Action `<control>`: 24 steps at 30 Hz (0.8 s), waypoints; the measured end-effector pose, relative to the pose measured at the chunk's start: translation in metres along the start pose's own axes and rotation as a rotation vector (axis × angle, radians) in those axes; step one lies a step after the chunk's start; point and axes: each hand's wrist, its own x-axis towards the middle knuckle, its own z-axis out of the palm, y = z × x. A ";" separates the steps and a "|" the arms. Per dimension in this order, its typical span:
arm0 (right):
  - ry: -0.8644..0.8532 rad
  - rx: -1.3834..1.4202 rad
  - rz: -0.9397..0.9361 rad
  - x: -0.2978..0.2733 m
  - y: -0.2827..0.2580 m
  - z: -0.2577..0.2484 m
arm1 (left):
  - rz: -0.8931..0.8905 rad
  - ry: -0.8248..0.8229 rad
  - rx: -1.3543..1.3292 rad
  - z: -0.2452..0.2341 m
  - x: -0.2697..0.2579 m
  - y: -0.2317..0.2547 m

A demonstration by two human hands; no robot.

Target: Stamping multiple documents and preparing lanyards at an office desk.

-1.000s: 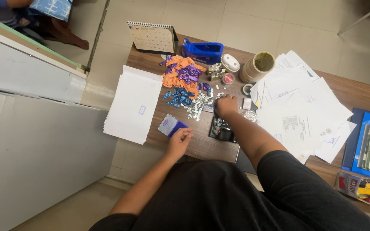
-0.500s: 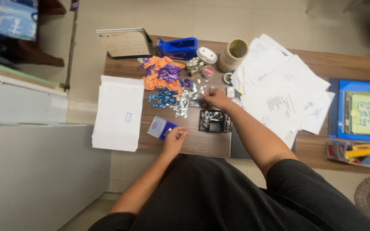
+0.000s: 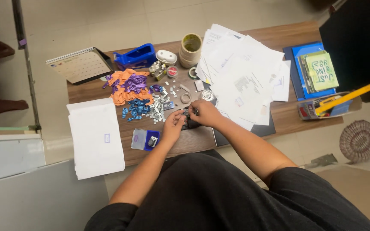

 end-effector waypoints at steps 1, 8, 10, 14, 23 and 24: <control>0.008 -0.001 0.009 -0.003 0.001 -0.004 | -0.002 -0.011 0.001 0.001 0.000 -0.006; 0.063 -0.084 0.099 -0.022 0.014 -0.017 | -0.038 -0.045 -0.025 -0.005 -0.011 -0.039; 0.059 -0.080 0.126 -0.024 0.018 -0.015 | -0.067 -0.042 -0.014 -0.006 -0.017 -0.038; 0.078 -0.105 0.146 -0.021 0.032 -0.007 | -0.099 -0.019 -0.019 -0.007 -0.020 -0.042; 0.159 0.031 0.349 -0.017 0.074 0.007 | -0.061 0.024 0.018 -0.017 -0.037 -0.031; 0.132 0.044 0.362 -0.017 0.075 0.008 | -0.061 0.032 0.018 -0.019 -0.039 -0.031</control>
